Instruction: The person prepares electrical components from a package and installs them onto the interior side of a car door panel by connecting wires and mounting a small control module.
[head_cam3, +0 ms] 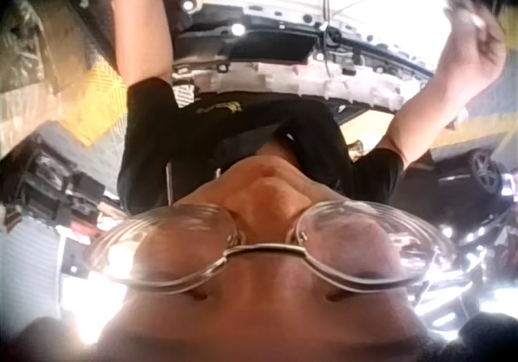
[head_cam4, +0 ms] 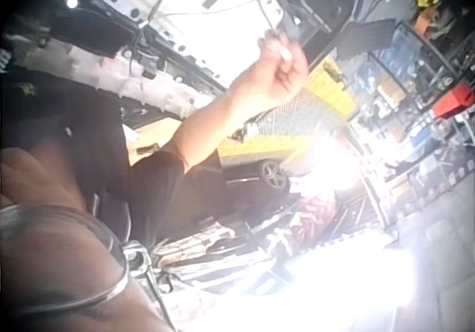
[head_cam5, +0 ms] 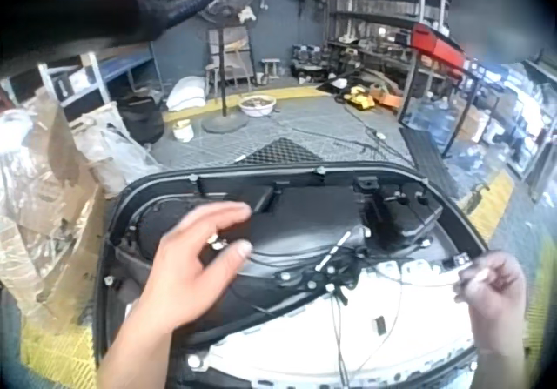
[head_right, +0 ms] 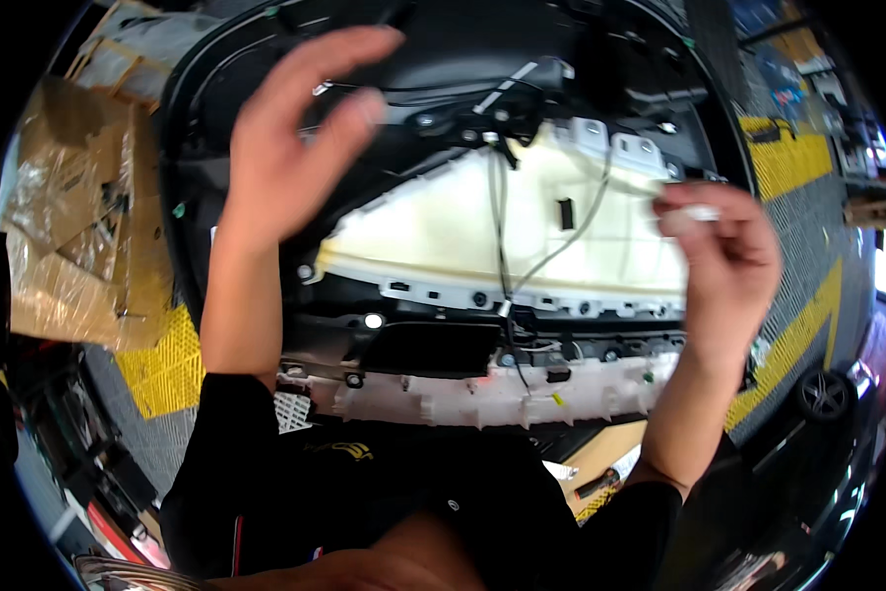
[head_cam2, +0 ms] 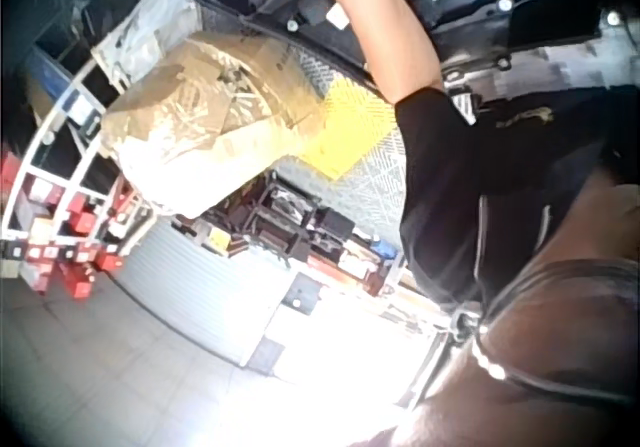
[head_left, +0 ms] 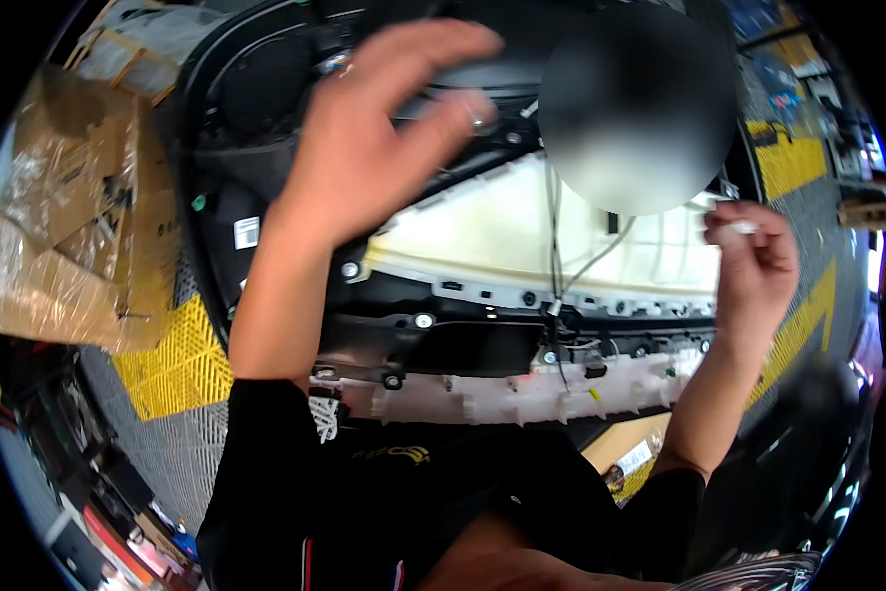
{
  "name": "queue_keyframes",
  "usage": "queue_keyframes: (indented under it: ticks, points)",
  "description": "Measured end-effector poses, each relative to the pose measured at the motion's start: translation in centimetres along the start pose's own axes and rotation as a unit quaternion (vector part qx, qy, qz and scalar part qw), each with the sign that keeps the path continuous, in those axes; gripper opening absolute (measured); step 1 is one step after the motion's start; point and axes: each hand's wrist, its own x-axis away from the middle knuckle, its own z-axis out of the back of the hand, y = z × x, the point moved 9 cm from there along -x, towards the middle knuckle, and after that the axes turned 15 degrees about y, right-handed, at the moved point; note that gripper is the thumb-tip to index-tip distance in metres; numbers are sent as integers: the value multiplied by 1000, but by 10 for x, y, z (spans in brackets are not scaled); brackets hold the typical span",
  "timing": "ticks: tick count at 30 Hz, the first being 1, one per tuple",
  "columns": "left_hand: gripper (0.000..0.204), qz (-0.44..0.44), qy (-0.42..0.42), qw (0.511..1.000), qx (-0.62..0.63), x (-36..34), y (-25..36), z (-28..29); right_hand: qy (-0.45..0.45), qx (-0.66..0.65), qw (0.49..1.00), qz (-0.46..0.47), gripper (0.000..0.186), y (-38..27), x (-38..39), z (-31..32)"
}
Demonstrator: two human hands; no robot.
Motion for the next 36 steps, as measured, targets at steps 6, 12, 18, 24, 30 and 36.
queue_keyframes:
  ticks: [6, 12, 18, 24, 30, 36]
  points:
    - [59, -28, -87, 977, 191, 36, 85, -66, -170, 114, 937, 283, 27, -73, 49, -102]
    - [22, 116, 42, 963, 241, 22, 7, -44, -55, 148, 982, 108, 27, 4, -56, -70]
    - [18, 271, 295, 802, 443, 23, -70, -7, -120, 320, 930, 137, 35, 80, -111, -110]
    - [18, 315, 358, 766, 431, 37, -100, 8, -198, 380, 887, 172, 24, 95, -114, -150]
    - [23, 323, 281, 800, 420, 36, -92, -10, -49, 299, 945, 121, 19, 108, -133, -126]
    - [28, 288, 203, 869, 348, 25, -71, -23, -104, 73, 991, 40, 31, 109, -129, -139]
